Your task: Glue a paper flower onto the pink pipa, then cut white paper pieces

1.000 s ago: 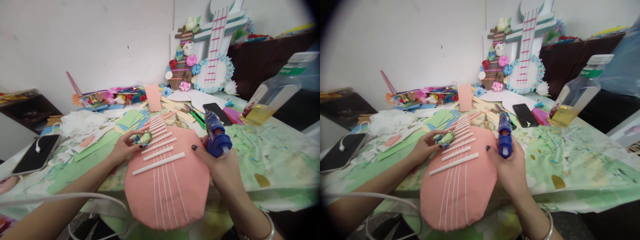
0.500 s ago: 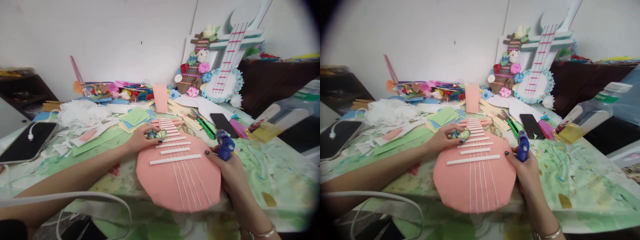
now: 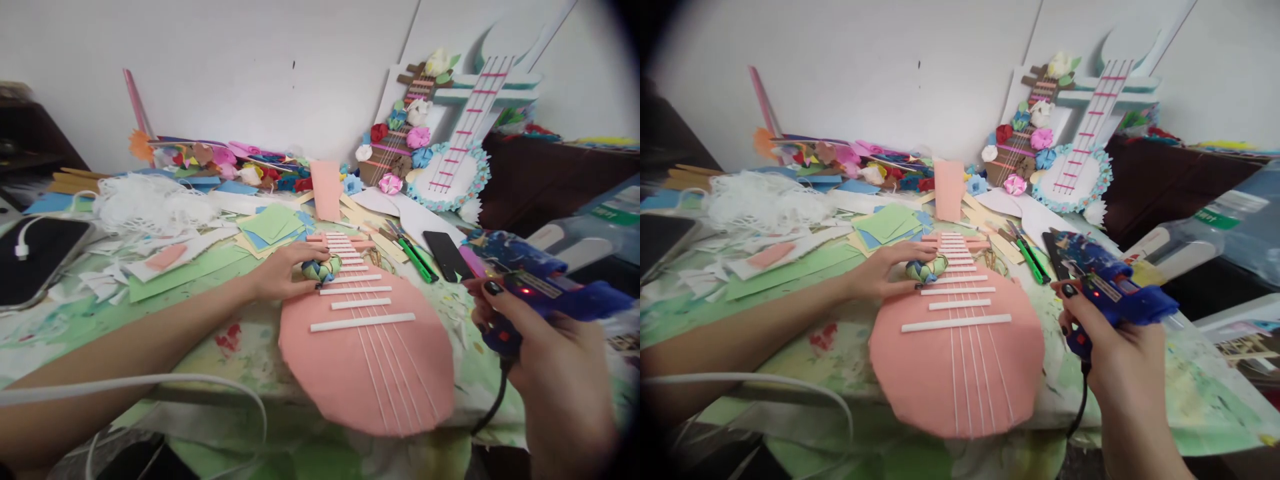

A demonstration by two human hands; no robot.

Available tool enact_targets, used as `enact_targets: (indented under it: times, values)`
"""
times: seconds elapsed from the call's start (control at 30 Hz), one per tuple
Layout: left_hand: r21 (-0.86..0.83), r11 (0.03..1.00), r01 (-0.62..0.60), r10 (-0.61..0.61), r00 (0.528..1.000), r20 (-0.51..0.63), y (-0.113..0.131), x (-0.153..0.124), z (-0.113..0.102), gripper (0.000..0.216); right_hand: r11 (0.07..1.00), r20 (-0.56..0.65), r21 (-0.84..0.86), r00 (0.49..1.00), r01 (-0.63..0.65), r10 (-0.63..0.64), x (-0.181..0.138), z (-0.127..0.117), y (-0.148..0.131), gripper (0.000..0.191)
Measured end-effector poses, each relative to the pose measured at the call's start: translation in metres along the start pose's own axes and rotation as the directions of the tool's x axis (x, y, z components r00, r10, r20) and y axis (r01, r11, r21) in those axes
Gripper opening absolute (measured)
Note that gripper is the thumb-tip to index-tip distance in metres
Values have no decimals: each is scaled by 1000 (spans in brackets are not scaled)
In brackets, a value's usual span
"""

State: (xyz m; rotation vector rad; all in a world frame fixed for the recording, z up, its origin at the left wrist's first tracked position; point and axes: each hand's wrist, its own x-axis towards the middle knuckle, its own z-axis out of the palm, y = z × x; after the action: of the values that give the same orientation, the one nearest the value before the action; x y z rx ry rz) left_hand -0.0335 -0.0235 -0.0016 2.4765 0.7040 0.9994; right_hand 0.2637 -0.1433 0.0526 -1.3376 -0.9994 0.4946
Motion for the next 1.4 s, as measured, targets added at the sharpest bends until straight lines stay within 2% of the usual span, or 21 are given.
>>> enact_targets:
  times: [0.1,0.27,0.43,0.6,0.77,0.83,0.97,1.1,1.2,1.27,1.33,1.4]
  values:
    - [-11,1000,-7,7,1000,-10,-3,0,1,42,996,147,88,989,-24,11,4,14,-10,18]
    - [-72,997,-9,7,1000,-24,-11,-2,2,43,995,343,90,939,-42,9,14,41,-15,14]
    - [-228,971,75,-85,996,-33,-17,-4,4,45,989,517,141,855,-32,-46,35,63,-29,9]
    - [-403,883,240,-253,967,22,-15,-6,5,44,980,612,190,787,-55,-74,66,82,-33,10]
    - [-429,870,241,-253,967,31,-13,-6,4,45,981,679,185,729,-56,-87,84,98,-13,13]
    - [-405,892,200,-213,977,14,-11,-6,4,45,976,673,211,732,-60,-101,86,101,0,13]
    - [-314,940,134,-148,989,-19,-8,-4,3,47,957,628,267,773,-114,-84,86,99,22,10]
    - [-360,910,206,-216,976,10,-8,-3,3,48,940,597,286,802,-184,-25,81,94,33,10]
    - [-493,804,332,-362,931,38,-10,-3,6,43,935,604,277,797,-223,11,76,92,34,11]
    - [-652,658,377,-481,877,22,-11,-2,8,38,945,622,243,782,-221,23,73,92,33,14]
    - [-818,464,341,-590,808,2,-11,1,9,34,964,636,190,771,-186,23,69,92,31,19]
    - [-923,292,249,-676,737,-14,-11,4,9,28,985,632,144,774,-94,-19,65,92,30,23]
